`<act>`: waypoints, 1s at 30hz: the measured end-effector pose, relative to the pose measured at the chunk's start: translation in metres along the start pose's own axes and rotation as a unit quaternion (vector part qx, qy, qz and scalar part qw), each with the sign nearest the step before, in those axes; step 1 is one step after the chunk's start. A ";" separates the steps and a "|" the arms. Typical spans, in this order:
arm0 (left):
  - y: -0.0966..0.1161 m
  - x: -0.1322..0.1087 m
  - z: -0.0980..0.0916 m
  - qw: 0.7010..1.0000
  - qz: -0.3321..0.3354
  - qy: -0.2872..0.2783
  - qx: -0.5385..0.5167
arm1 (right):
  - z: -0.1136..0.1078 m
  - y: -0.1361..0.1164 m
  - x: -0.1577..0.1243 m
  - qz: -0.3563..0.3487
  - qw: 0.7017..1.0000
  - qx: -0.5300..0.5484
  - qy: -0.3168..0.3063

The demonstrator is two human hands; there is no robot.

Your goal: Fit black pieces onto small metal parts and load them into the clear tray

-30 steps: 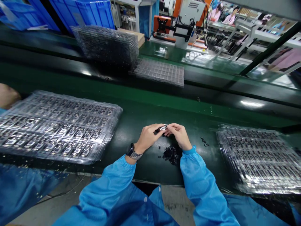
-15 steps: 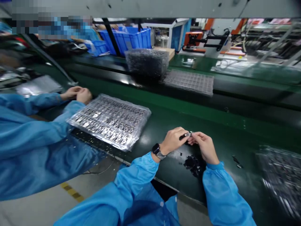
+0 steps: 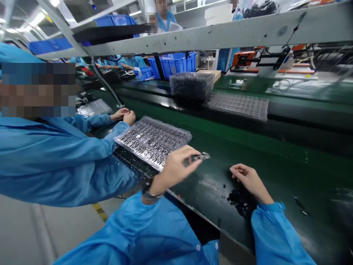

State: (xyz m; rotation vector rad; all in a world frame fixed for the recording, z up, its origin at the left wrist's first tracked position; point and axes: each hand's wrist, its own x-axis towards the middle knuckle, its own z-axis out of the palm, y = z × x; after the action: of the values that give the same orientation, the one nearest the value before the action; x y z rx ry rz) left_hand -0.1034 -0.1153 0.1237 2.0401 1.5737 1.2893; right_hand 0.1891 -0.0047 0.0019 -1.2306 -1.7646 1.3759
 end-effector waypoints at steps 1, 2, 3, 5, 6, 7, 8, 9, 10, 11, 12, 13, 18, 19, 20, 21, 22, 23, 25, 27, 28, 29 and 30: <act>-0.009 -0.002 -0.028 0.999 -0.016 -0.006 0.036 | 0.002 0.003 0.001 -0.008 0.999 -0.035 -0.012; -0.023 -0.003 -0.055 0.996 -0.039 -0.008 0.078 | 0.004 0.005 0.001 -0.016 0.997 -0.069 -0.018; -0.041 -0.004 -0.080 0.990 -0.070 -0.004 0.124 | 0.006 0.008 0.002 -0.024 0.994 -0.101 -0.018; -0.084 -0.003 -0.123 0.966 -0.136 0.008 0.221 | 0.010 0.010 0.003 -0.037 0.987 -0.155 -0.012; -0.107 -0.003 -0.139 0.949 -0.171 0.005 0.265 | 0.011 0.010 0.004 -0.040 0.984 -0.174 -0.008; -0.128 -0.003 -0.152 0.930 -0.208 0.005 0.302 | 0.012 0.011 0.004 -0.042 0.981 -0.188 -0.005; -0.147 -0.003 -0.162 0.913 -0.242 0.006 0.329 | 0.012 0.010 0.005 -0.043 0.979 -0.199 -0.003; -0.162 -0.004 -0.168 0.901 -0.268 0.004 0.342 | 0.012 0.010 0.005 -0.044 0.977 -0.207 -0.002; -0.175 -0.004 -0.171 0.893 -0.287 0.003 0.347 | 0.012 0.010 0.005 -0.043 0.976 -0.213 -0.001; -0.184 -0.005 -0.173 0.890 -0.297 0.000 0.347 | 0.012 0.009 0.005 -0.043 0.975 -0.219 -0.001; -0.191 -0.005 -0.172 0.890 -0.301 -0.002 0.343 | 0.012 0.009 0.006 -0.044 0.974 -0.224 -0.003; -0.195 -0.005 -0.171 0.891 -0.300 -0.004 0.340 | 0.012 0.009 0.006 -0.044 0.972 -0.229 -0.006; -0.206 -0.002 -0.163 0.898 -0.280 -0.008 0.338 | 0.011 0.008 0.005 -0.045 0.968 -0.246 -0.025; -0.207 -0.001 -0.162 0.899 -0.277 -0.009 0.339 | 0.011 0.007 0.005 -0.045 0.968 -0.247 -0.026; -0.207 -0.001 -0.162 0.899 -0.275 -0.011 0.340 | 0.012 0.007 0.005 -0.045 0.968 -0.247 -0.026; -0.208 0.000 -0.161 0.899 -0.274 -0.012 0.342 | 0.012 0.007 0.005 -0.045 0.968 -0.247 -0.025; -0.208 0.000 -0.160 0.898 -0.275 -0.013 0.344 | 0.012 0.006 0.004 -0.046 0.968 -0.247 -0.025; -0.207 0.000 -0.160 0.896 -0.277 -0.014 0.348 | 0.012 0.006 0.005 -0.047 0.968 -0.247 -0.024; -0.206 0.001 -0.159 0.891 -0.284 -0.017 0.354 | 0.012 0.006 0.005 -0.049 0.968 -0.247 -0.022; -0.203 0.002 -0.159 0.887 -0.291 -0.026 0.357 | 0.012 0.005 0.005 -0.049 0.967 -0.248 -0.019; -0.200 0.002 -0.159 0.886 -0.292 -0.030 0.358 | 0.012 0.004 0.005 -0.049 0.967 -0.249 -0.018; -0.198 0.002 -0.160 0.885 -0.291 -0.033 0.361 | 0.011 0.003 0.004 -0.049 0.967 -0.249 -0.021; -0.194 0.002 -0.160 0.885 -0.286 -0.033 0.366 | 0.010 0.002 0.003 -0.050 0.968 -0.246 -0.029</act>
State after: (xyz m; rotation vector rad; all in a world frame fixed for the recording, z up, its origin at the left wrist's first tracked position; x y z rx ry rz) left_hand -0.3507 -0.0877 0.0879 1.6579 2.6286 0.4189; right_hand 0.1796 -0.0060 -0.0035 -1.3316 -2.2636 0.9503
